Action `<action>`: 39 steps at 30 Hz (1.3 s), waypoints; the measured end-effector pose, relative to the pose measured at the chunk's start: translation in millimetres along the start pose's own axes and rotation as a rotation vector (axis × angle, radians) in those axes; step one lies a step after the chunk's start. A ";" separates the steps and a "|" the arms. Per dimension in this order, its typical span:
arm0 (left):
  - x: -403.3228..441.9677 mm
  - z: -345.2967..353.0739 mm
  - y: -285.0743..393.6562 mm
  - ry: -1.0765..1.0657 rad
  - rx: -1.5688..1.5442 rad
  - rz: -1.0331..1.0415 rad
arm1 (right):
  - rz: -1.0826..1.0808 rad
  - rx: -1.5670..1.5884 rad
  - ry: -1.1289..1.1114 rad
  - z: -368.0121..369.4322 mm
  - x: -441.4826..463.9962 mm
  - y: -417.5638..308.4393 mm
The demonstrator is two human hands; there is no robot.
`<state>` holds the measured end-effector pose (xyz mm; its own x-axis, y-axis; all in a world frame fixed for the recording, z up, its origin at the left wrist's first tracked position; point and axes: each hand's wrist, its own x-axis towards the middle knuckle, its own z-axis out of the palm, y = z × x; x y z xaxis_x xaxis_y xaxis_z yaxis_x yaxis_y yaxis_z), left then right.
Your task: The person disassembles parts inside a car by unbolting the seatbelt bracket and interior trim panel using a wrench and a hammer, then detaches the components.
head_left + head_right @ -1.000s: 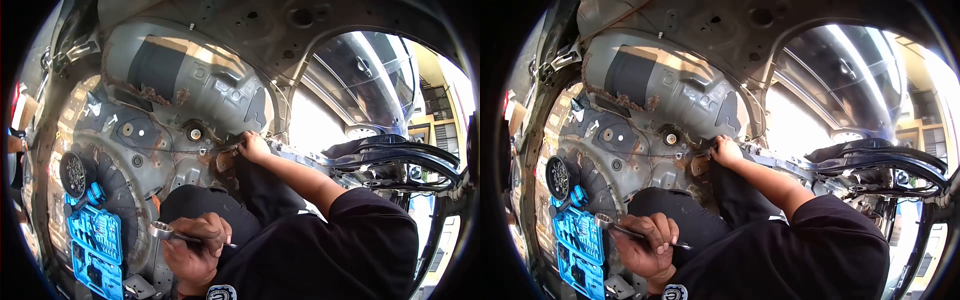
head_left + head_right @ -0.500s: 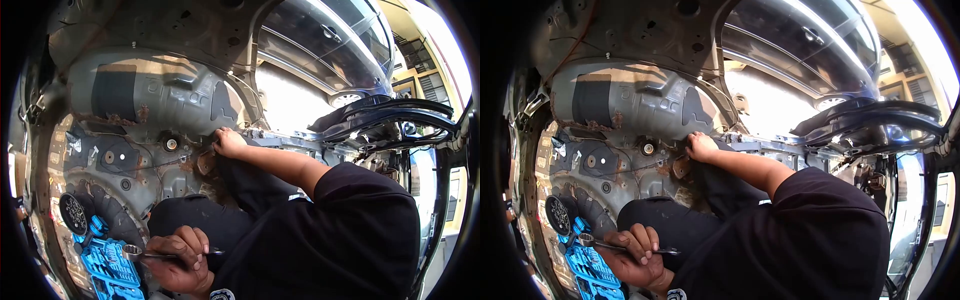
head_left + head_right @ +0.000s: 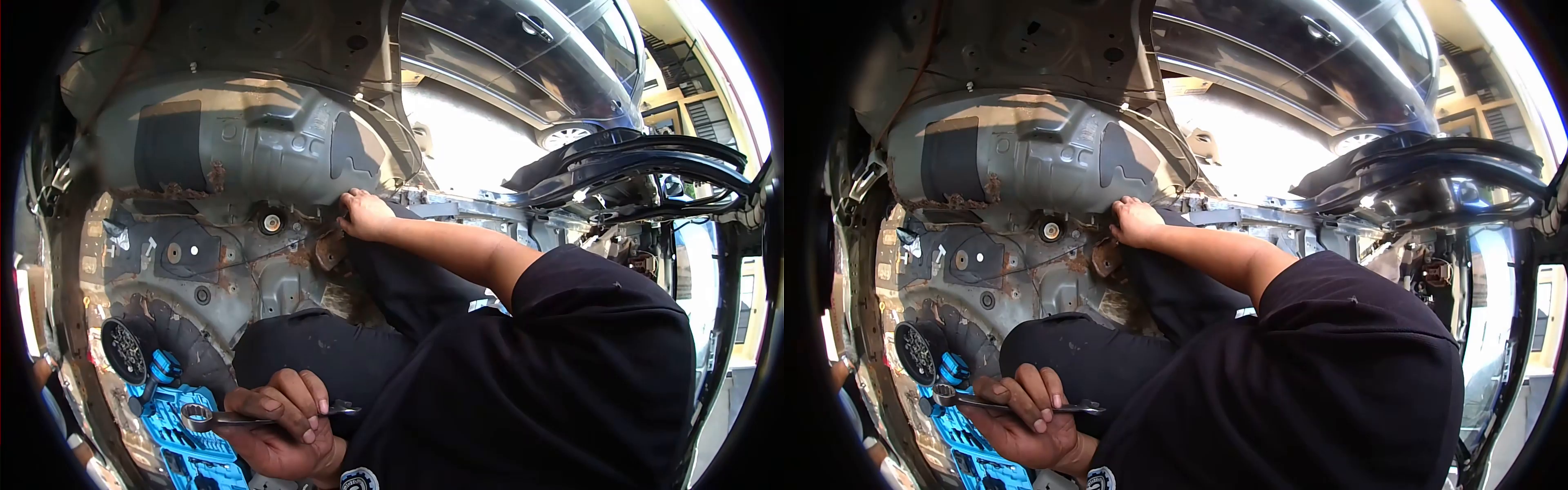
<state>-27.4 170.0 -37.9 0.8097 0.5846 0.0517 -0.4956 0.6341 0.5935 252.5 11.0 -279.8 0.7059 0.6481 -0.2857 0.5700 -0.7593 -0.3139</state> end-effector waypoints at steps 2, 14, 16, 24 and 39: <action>0.9 5.1 -0.3 0.023 0.045 0.007 | -0.007 0.002 0.007 3.1 1.1 2.3; 1.4 7.2 -3.9 0.058 -0.056 -0.018 | -0.006 -0.037 0.016 3.0 1.9 1.4; 0.7 6.1 -3.2 0.054 -0.051 -0.019 | -0.007 -0.028 0.001 4.4 3.9 2.7; 3.8 1.2 -2.3 -0.048 0.052 -0.052 | -0.021 0.006 0.043 7.0 3.7 5.6; -1.2 6.3 6.8 -0.031 -0.075 -0.155 | -0.135 0.031 0.103 14.7 11.4 11.9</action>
<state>-29.8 170.5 -28.9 0.8871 0.4614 -0.0105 -0.3850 0.7524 0.5345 261.2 10.2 -300.1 0.6643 0.7332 -0.1452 0.6504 -0.6627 -0.3712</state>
